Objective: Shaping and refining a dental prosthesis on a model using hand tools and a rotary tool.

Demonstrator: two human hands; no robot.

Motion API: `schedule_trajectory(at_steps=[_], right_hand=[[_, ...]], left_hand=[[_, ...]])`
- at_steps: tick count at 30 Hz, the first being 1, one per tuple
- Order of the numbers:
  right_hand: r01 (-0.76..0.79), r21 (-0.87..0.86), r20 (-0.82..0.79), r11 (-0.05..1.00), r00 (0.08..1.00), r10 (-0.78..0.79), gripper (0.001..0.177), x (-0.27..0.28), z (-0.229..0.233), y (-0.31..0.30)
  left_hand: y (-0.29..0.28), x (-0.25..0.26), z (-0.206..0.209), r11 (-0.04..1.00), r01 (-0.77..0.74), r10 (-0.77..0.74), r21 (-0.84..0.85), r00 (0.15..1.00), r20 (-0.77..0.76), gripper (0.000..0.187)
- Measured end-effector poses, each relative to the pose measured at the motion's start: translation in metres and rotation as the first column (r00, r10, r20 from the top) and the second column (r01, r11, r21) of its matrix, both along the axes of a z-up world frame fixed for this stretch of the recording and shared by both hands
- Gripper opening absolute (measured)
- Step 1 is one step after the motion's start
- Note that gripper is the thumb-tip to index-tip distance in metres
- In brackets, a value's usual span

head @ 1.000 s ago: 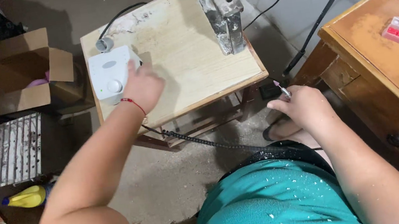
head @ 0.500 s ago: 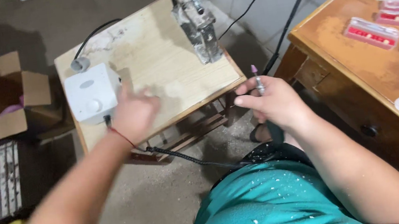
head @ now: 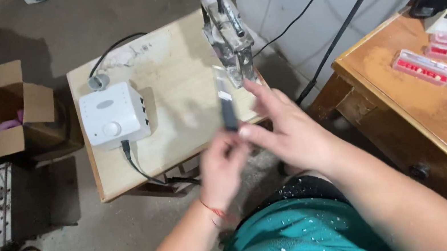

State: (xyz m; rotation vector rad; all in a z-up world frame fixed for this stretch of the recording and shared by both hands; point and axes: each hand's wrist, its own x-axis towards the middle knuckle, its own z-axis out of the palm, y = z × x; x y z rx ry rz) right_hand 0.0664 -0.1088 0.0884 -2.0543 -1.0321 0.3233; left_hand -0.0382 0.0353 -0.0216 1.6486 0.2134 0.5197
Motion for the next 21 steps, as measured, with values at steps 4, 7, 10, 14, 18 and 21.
schedule_trajectory(at_steps=[4,7,10,14,18,21], right_hand=[[0.241,-0.211,0.601,0.947,0.797,-0.069,0.012,0.022,-0.08,-0.048],[0.038,-0.422,0.017,0.906,0.999,-0.034,0.12,0.005,-0.084,-0.097],[0.072,-0.321,0.286,0.944,0.958,0.024,0.072,-0.022,-0.073,-0.152],[0.202,-0.058,0.551,0.978,0.823,-0.137,0.03,-0.066,-0.042,-0.244],[0.5,0.202,0.658,0.842,0.568,-0.495,0.016,-0.117,-0.024,-0.344],[0.837,0.254,0.7,0.484,0.186,-0.689,0.008,-0.152,-0.06,-0.446]], left_hand=[[0.09,0.042,-0.043,0.952,-0.126,0.117,0.28,0.992,0.05,0.002],[0.136,0.057,-0.098,0.671,-0.248,0.355,0.699,0.935,-0.01,0.007],[0.159,0.069,-0.134,0.428,-0.269,0.478,0.863,0.878,0.036,0.01],[0.137,0.071,-0.102,0.203,-0.293,0.461,0.934,0.87,0.173,0.015],[0.054,0.085,-0.044,0.227,-0.31,0.341,0.923,0.913,0.223,0.015],[-0.056,0.117,0.017,0.409,-0.114,-0.057,0.906,0.987,0.149,0.016]])
